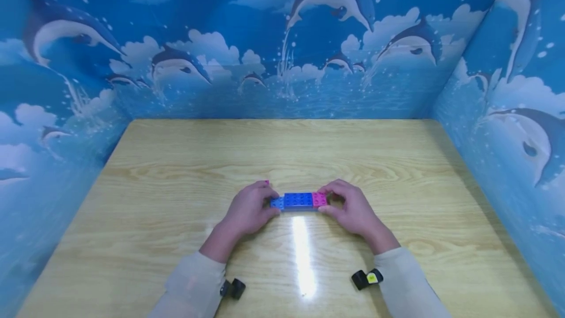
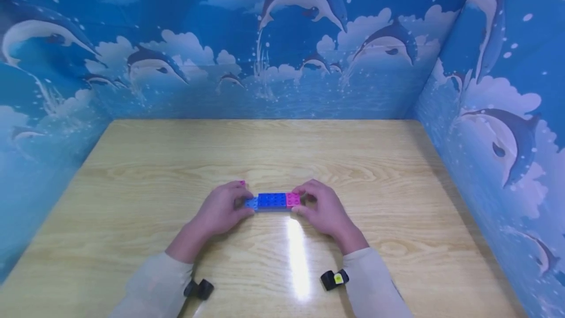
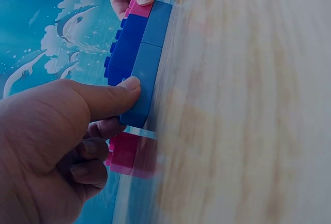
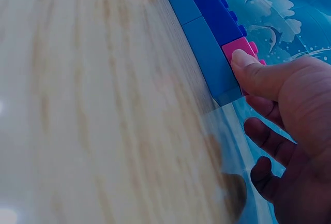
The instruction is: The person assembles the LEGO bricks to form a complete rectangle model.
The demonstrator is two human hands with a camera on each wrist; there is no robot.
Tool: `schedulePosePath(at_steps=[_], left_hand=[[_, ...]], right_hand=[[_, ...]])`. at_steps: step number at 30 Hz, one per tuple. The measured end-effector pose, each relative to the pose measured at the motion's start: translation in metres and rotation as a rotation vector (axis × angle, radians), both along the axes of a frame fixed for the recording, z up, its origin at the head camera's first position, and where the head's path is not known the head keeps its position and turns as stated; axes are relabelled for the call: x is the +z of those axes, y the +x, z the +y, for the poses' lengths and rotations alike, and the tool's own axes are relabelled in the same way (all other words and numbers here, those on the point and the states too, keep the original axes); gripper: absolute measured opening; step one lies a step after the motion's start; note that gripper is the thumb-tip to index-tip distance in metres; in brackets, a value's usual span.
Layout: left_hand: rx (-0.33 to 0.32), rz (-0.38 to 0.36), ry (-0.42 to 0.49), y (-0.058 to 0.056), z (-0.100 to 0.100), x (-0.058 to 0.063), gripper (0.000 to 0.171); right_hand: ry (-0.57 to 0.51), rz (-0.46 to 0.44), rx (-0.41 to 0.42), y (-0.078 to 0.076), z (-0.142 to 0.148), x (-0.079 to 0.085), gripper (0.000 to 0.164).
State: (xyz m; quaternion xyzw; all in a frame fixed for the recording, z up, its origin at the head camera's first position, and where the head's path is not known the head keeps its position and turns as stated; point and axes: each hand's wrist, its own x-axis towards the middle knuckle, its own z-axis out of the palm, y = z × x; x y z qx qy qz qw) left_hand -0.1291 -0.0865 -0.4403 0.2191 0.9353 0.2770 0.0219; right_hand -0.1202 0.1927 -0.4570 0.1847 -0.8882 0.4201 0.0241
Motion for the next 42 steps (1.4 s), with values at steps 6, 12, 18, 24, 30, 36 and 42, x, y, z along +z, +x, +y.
schedulePosePath(at_steps=[6,12,18,24,30,36,42], left_hand=[[-0.003,0.017,-0.01,-0.001,0.0,-0.001,0.034],[-0.004,0.026,-0.011,-0.002,-0.001,-0.001,0.035],[-0.001,0.028,0.038,-0.002,-0.003,-0.001,0.038],[0.071,0.014,0.132,-0.005,-0.006,0.003,0.04],[0.158,0.048,0.064,-0.011,-0.013,0.004,0.045],[0.192,0.016,0.01,-0.016,-0.016,-0.001,0.05],[0.206,-0.017,-0.017,-0.018,-0.017,-0.006,0.05]], right_hand=[[0.0,-0.004,-0.031,0.001,0.0,-0.002,0.034],[0.004,0.003,-0.038,0.001,-0.001,-0.005,0.036],[0.008,-0.014,-0.039,0.001,-0.001,-0.007,0.035],[0.02,-0.024,-0.046,0.002,-0.001,-0.005,0.035],[0.015,-0.049,-0.04,0.002,0.0,-0.005,0.035],[0.018,-0.054,-0.037,0.002,0.0,-0.005,0.034],[0.018,-0.054,-0.037,0.002,-0.001,-0.005,0.035]])
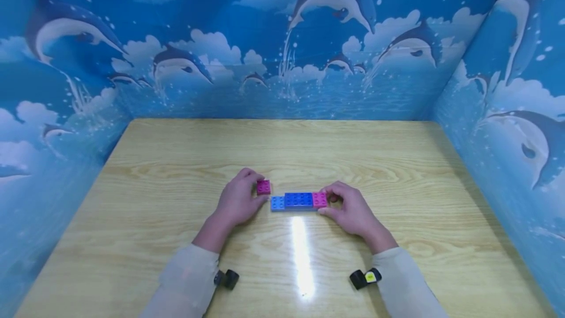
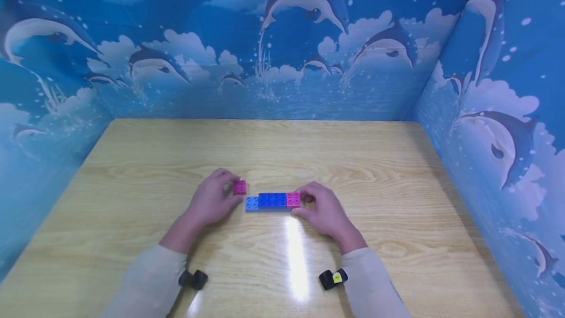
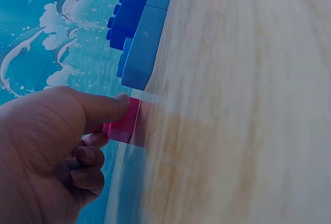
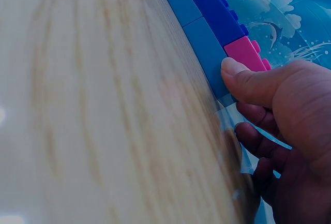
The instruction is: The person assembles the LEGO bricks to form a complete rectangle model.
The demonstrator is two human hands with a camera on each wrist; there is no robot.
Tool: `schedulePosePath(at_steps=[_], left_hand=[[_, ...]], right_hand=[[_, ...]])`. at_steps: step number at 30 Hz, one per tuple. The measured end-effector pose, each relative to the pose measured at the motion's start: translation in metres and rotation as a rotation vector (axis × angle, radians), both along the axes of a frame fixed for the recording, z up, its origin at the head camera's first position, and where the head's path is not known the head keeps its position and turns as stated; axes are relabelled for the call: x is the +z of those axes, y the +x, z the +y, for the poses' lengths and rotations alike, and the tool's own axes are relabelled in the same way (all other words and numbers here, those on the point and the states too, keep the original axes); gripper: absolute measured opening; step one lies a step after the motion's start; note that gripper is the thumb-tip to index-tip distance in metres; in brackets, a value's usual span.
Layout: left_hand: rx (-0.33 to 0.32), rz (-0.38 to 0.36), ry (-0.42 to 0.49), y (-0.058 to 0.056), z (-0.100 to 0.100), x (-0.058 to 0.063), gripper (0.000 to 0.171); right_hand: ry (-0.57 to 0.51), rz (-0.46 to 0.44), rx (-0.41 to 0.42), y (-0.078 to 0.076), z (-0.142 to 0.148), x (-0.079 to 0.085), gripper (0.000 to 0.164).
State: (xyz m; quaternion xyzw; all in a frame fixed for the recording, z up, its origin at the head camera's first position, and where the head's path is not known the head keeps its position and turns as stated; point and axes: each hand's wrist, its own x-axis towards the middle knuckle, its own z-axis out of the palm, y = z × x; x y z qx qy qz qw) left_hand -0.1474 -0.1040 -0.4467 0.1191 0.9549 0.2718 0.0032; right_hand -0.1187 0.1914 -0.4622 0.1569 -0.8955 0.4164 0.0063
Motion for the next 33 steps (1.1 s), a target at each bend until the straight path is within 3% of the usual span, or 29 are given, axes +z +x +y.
schedulePosePath(at_steps=[14,33], left_hand=[[0.009,-0.017,-0.018,-0.001,0.0,-0.001,0.042],[0.013,-0.01,0.15,0.0068,0.0051,0.0043,0.035]], right_hand=[[0.003,-0.007,0.003,-0.0002,-0.0009,0.0009,0.036],[0.006,-0.008,-0.004,0.0001,-0.0005,0.0024,0.034]])
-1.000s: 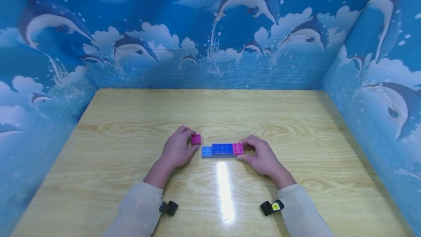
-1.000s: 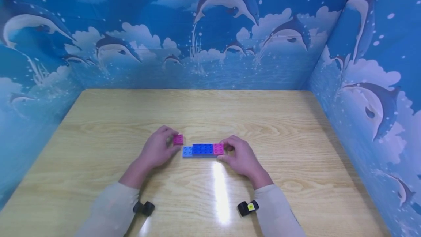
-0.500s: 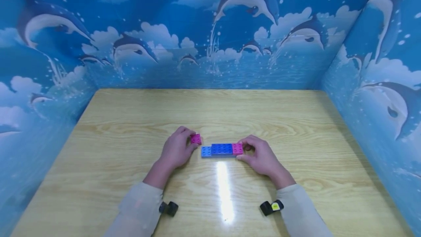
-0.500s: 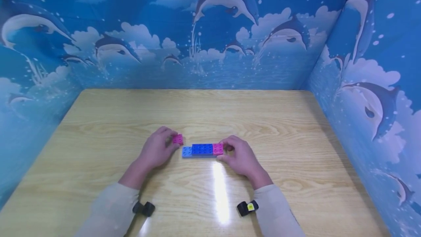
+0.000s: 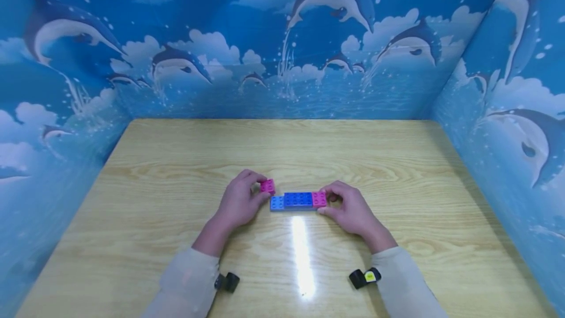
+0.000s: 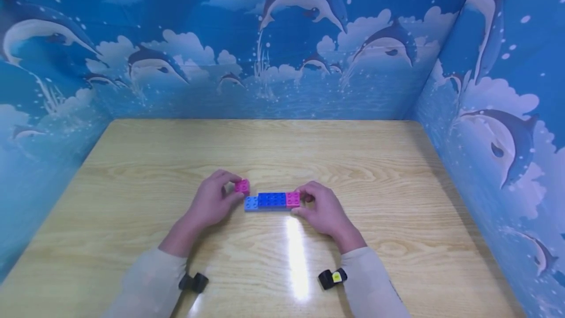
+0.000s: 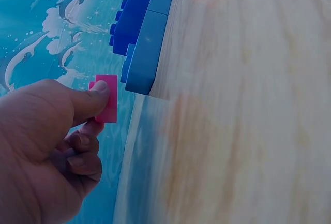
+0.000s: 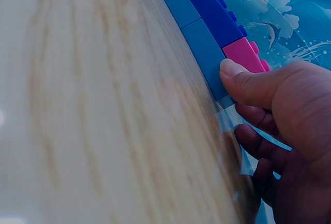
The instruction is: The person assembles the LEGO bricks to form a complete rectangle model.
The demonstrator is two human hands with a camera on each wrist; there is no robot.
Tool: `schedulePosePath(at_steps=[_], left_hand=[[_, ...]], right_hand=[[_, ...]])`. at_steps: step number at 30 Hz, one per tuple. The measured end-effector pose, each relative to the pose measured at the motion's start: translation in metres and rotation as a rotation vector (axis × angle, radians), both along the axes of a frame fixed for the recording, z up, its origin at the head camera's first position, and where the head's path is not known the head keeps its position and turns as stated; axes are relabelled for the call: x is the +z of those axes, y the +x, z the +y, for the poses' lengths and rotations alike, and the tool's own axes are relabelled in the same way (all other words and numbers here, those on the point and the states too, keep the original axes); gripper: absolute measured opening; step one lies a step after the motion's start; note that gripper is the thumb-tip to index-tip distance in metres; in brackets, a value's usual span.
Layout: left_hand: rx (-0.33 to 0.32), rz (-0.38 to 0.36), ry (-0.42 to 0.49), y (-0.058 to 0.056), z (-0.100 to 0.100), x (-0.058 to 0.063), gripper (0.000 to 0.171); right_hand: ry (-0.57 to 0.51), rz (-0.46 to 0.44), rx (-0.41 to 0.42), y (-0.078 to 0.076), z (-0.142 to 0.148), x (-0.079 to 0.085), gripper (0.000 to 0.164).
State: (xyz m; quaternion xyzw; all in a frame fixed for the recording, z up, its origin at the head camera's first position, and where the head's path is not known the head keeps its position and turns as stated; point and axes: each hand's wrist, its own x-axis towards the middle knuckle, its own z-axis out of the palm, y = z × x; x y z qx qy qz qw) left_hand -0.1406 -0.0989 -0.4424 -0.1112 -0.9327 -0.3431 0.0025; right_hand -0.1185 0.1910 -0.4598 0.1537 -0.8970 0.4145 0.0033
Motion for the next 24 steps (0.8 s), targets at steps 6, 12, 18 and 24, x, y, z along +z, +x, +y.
schedulePosePath(at_steps=[6,12,18,24], left_hand=[[-0.047,0.004,0.037,0.0039,0.001,0.0015,0.032],[-0.121,0.016,0.062,0.0058,0.0005,0.0027,0.03],[-0.153,-0.001,0.061,0.0079,0.001,0.0049,0.032],[-0.182,-0.011,0.055,0.0088,0.0017,0.005,0.033]], right_hand=[[-0.007,-0.003,0.0,0.0,0.0002,0.0004,0.034],[-0.01,0.002,0.003,-0.0002,0.0006,-0.0004,0.034],[-0.01,0.002,0.001,-0.0002,0.0006,-0.0013,0.034],[-0.009,-0.005,0.0,-0.0002,0.0005,-0.0015,0.034]])
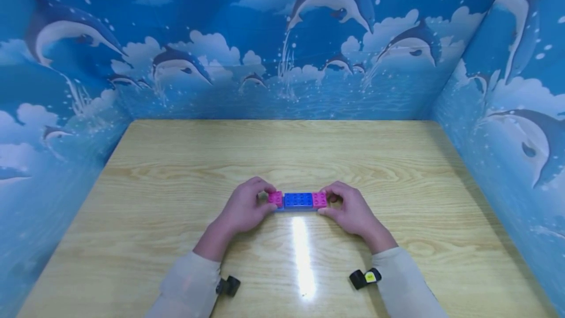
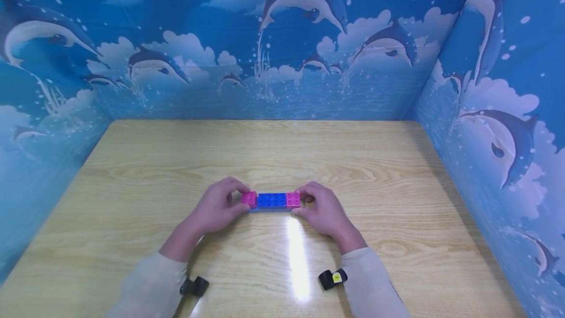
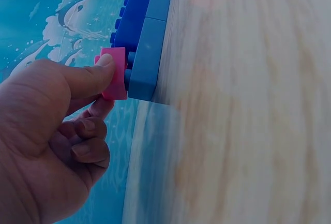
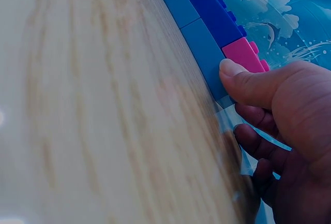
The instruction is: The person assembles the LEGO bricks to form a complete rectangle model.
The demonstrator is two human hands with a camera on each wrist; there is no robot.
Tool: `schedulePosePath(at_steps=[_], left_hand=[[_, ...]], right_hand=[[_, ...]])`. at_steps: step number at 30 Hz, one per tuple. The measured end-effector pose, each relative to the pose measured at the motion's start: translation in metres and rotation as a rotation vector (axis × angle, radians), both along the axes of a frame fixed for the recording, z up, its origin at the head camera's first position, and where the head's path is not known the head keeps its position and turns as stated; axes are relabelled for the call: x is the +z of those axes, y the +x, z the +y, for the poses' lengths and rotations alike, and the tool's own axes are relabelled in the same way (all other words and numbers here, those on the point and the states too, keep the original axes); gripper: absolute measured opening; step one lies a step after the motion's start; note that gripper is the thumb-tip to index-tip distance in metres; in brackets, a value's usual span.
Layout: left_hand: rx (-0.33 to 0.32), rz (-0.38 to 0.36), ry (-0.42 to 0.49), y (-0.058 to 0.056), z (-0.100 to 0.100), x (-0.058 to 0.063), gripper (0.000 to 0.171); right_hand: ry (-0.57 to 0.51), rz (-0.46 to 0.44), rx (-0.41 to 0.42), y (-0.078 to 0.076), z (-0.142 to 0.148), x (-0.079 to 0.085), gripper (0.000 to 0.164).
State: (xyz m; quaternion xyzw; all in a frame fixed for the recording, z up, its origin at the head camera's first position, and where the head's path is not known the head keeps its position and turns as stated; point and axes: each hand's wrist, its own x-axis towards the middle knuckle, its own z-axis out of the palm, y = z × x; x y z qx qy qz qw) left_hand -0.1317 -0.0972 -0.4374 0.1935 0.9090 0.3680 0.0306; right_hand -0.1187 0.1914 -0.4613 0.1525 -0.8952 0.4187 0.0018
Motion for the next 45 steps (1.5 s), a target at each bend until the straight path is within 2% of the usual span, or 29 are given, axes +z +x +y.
schedulePosePath(at_steps=[22,35,45], left_hand=[[-0.006,0.024,-0.09,0.0,0.008,0.007,0.031],[-0.008,0.023,-0.11,0.001,0.009,0.01,0.031],[0.011,0.013,-0.1,0.0,0.01,0.006,0.033]], right_hand=[[-0.002,0.013,0.009,-0.001,0.0,0.0,0.034],[-0.005,0.004,0.003,0.0,0.0,0.001,0.034],[-0.006,-0.007,0.001,0.0,0.0,0.002,0.033]])
